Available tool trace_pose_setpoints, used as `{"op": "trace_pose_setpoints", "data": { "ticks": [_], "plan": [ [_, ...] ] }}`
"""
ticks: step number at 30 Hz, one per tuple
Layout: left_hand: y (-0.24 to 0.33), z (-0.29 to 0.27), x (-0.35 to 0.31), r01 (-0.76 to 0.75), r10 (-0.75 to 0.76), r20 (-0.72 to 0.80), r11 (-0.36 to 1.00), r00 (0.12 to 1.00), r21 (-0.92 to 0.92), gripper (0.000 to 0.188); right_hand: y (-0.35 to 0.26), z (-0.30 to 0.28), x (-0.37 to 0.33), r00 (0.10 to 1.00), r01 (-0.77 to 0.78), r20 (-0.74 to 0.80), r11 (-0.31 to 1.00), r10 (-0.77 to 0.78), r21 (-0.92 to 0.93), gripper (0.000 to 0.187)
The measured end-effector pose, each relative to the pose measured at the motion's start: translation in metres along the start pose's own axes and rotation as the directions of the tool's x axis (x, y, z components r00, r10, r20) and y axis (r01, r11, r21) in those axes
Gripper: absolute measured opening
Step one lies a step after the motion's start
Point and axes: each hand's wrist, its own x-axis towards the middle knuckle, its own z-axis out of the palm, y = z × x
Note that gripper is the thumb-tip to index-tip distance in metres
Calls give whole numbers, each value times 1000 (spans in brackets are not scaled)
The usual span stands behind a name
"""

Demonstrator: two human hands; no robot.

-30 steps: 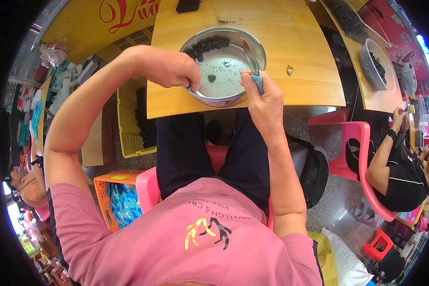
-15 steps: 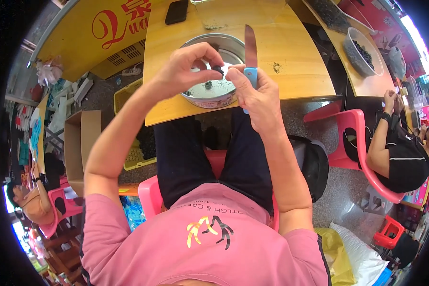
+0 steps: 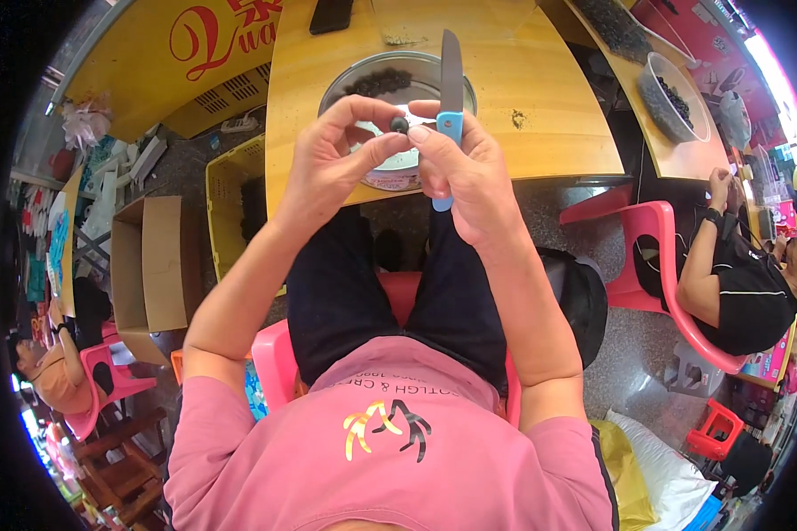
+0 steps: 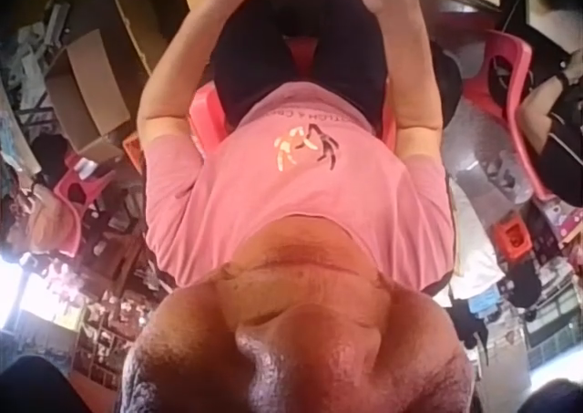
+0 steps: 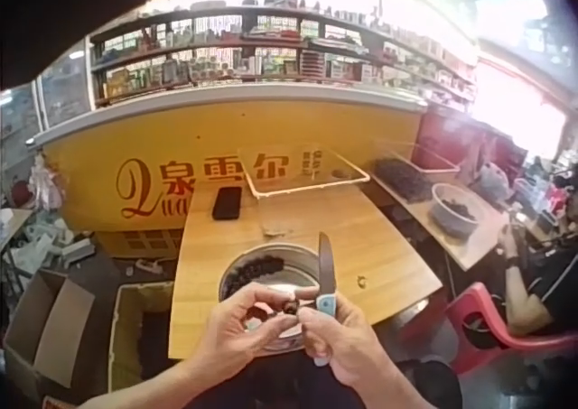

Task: Manually trimming small black parts using a handheld knife over a metal bowl.

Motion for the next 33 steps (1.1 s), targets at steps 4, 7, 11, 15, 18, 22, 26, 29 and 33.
{"op": "trace_pose_setpoints", "data": {
  "ticks": [4,7,11,15,18,22,26,29,33],
  "plan": [
    [-2,10,-10,92,-92,8,974,996,-205,20,1,1,0,1000,-14,-16,1000,14,19,22],
    [0,13,-11,-101,102,-32,995,994,14,16,3,2,-2,998,28,-50,996,-32,-79,22],
    [0,11,-13,-157,168,-21,954,986,254,14,5,2,-3,998,48,-31,990,-53,-132,23],
    [-13,17,-22,-23,8,-87,985,996,-173,14,4,6,-4,1000,-5,-16,999,4,-36,22],
    [-11,19,-27,-23,-14,-127,958,992,-286,16,4,7,-5,1000,11,-3,997,-11,-74,22],
    [-11,23,-29,-23,-26,-153,950,988,-310,17,1,10,-5,998,59,15,985,-57,-161,22],
    [-11,24,-28,-58,1,-195,956,981,-289,18,-5,9,-5,992,123,49,940,-114,-318,24],
    [-4,16,-28,49,-105,-150,941,983,-336,18,-6,3,-6,880,441,200,582,-431,-683,22],
    [-4,13,-30,51,-94,-106,936,990,-348,18,-15,-1,-11,801,524,422,156,-425,-837,17]
  ]
}}
